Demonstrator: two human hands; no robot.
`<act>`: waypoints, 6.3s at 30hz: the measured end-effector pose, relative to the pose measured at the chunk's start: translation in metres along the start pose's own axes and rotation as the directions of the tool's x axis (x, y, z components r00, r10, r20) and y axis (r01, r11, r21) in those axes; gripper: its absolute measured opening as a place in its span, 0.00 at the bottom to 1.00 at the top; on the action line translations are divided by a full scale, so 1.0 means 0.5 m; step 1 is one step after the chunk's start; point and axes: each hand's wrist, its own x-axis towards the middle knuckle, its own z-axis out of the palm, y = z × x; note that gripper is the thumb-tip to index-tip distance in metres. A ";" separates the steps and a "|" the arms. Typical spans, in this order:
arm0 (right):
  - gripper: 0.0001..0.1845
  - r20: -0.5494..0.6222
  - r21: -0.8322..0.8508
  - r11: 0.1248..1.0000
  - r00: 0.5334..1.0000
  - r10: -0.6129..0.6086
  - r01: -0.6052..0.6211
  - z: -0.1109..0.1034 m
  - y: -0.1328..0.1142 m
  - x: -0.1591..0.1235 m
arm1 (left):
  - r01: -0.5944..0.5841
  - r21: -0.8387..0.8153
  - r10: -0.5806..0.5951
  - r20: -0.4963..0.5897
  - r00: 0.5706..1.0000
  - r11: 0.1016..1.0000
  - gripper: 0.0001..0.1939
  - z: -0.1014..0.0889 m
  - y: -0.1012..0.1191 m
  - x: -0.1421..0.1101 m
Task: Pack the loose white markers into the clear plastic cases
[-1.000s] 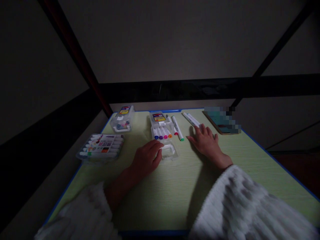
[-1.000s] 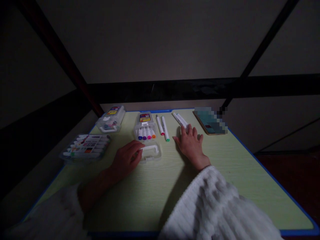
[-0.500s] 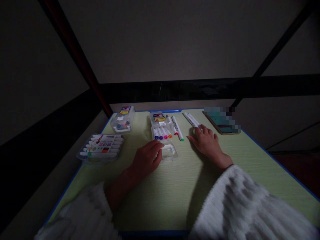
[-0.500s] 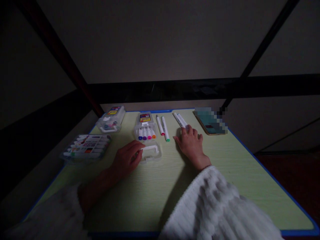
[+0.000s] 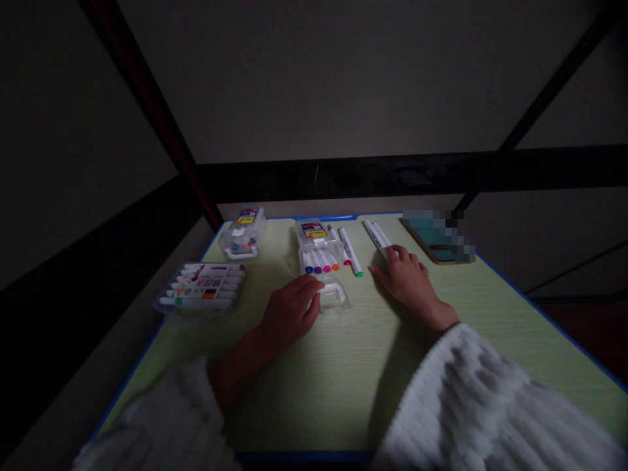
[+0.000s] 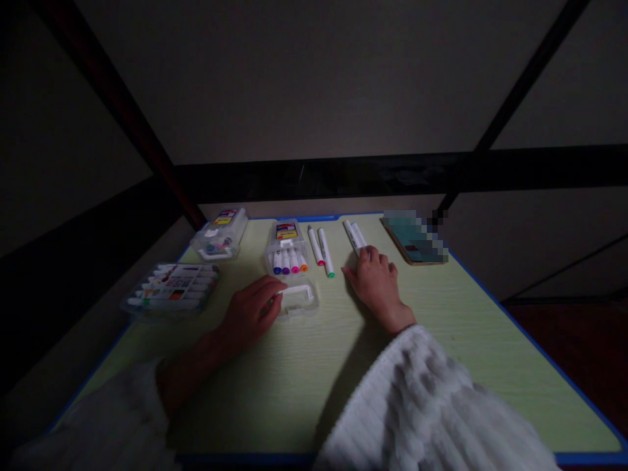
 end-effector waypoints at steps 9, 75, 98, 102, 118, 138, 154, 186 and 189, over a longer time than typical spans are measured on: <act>0.22 0.019 0.022 1.000 1.000 0.015 -0.015 0.003 0.005 0.008 | -0.023 -0.002 0.022 -0.013 1.000 1.000 0.07 0.001 0.000 0.001; 0.16 0.175 -0.030 0.995 0.979 0.100 -0.096 -0.011 -0.003 0.010 | -0.017 0.015 0.017 -0.001 1.000 1.000 0.08 0.001 0.001 0.000; 0.15 -0.037 0.159 0.987 0.999 -0.011 0.016 -0.029 -0.021 0.001 | -0.002 0.002 0.002 0.021 1.000 1.000 0.08 0.001 0.005 0.001; 0.15 -0.114 0.223 0.969 0.990 -0.078 0.102 -0.035 -0.026 -0.003 | 0.010 -0.010 -0.009 0.018 1.000 1.000 0.08 0.001 0.005 0.001; 0.14 -0.231 0.237 0.885 0.908 -0.350 0.402 -0.038 -0.027 -0.012 | 0.109 -0.112 -0.112 -0.013 0.994 0.988 0.12 0.000 0.008 0.003; 0.15 -0.331 0.182 0.754 0.761 -0.558 0.632 -0.038 -0.031 -0.015 | 0.328 -0.809 -0.547 0.010 0.837 0.487 0.26 -0.013 0.010 0.032; 0.13 -0.347 0.173 0.726 0.731 -0.588 0.666 -0.040 -0.031 -0.012 | 0.340 -0.824 -0.585 0.013 0.811 0.453 0.32 -0.013 -0.006 0.035; 0.04 -0.512 0.301 0.790 0.789 -0.339 0.535 -0.030 -0.023 -0.010 | 0.343 -0.820 -0.631 -0.029 0.775 0.459 0.10 -0.012 -0.003 0.037; 0.04 -0.515 0.318 0.790 0.795 -0.320 0.524 -0.031 -0.024 -0.011 | 0.345 -0.808 -0.621 -0.033 0.783 0.478 0.09 -0.013 -0.001 0.037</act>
